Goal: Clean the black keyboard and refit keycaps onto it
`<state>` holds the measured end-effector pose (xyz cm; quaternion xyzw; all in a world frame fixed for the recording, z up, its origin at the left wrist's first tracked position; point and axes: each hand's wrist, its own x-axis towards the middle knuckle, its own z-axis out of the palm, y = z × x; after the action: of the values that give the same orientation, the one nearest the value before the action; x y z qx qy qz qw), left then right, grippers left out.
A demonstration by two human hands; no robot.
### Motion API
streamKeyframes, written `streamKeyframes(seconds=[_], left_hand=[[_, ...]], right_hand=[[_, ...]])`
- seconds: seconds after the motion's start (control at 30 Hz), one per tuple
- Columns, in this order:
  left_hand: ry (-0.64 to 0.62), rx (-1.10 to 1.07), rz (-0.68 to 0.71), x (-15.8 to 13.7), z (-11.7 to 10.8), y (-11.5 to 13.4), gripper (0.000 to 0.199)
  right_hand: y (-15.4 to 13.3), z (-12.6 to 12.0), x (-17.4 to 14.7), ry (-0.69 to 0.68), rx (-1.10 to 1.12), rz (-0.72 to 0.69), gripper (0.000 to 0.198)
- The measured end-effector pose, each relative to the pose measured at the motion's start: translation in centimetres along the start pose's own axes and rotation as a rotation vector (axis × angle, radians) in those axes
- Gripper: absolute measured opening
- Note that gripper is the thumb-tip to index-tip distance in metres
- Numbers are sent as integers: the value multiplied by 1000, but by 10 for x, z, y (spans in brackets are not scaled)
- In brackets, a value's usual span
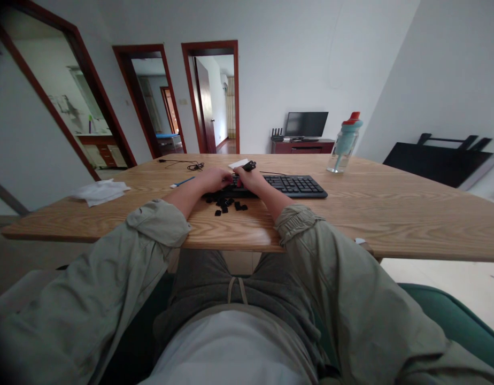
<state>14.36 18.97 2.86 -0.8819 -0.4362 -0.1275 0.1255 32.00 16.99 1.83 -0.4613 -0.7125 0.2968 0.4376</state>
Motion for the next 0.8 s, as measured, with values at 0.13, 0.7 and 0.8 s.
streamKeyframes(seconds=[0.13,0.7,0.8], left_hand=[[-4,10,22,-2,-4,2,27],[141,-451,-49,-11,-11,-5,30],[134,-371,-30,-7,-8,-5,23]], right_hand=[[-1,2,-1,-22,21,-25,31],[-19,-25,-17,-48,124,35,36],[-18,-21,-15,-4,104,18,36]])
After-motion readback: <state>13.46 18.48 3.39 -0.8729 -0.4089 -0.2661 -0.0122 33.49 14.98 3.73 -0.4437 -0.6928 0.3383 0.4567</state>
